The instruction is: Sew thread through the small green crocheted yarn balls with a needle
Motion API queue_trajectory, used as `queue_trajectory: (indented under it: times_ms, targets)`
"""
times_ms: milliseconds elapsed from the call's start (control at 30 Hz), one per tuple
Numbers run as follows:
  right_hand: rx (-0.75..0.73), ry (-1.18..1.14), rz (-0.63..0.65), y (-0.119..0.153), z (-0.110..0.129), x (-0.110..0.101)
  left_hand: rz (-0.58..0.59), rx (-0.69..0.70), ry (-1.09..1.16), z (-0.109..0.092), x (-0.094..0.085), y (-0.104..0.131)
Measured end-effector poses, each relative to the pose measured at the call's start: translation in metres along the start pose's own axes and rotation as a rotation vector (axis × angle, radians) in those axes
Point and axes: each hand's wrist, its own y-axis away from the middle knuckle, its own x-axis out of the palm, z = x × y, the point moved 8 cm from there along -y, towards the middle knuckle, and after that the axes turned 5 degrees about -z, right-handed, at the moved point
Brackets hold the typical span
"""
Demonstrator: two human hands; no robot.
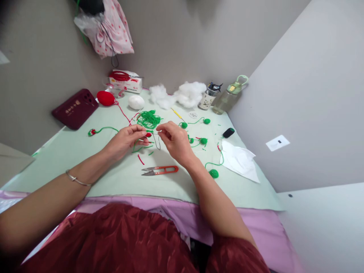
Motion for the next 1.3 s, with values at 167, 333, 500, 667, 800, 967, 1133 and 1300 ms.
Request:
queue_trajectory:
  times_ms: [167, 333, 500, 667, 800, 967, 1133, 1300]
  targets:
    - [0.136, -0.164, 0.013, -0.002, -0.013, 0.003, 0.009, -0.022, 0.024, 0.0, 0.002, 0.001]
    - [0.314, -0.384, 0.033, -0.001, -0.025, 0.009, 0.059, -0.081, 0.051, 0.001, 0.007, 0.003]
    - [0.36, -0.493, 0.048, -0.002, -0.024, 0.011, 0.105, -0.138, 0.108, 0.0, 0.01, 0.005]
    - [0.442, -0.58, 0.088, -0.001, -0.032, 0.015, 0.179, -0.162, 0.123, -0.001, 0.014, 0.006]
    - [0.449, -0.499, 0.093, 0.0, -0.035, 0.015, 0.176, -0.148, 0.132, -0.004, 0.014, 0.007]
    - [0.403, -0.388, 0.05, -0.001, -0.033, 0.014, 0.132, -0.135, 0.105, -0.003, 0.013, 0.007]
    - [0.221, -0.128, 0.043, 0.003, -0.017, 0.018, 0.06, -0.1, 0.074, -0.003, 0.01, 0.006]
    - [-0.068, 0.258, 0.147, 0.011, 0.01, 0.036, 0.031, -0.032, 0.021, -0.002, 0.005, 0.002]
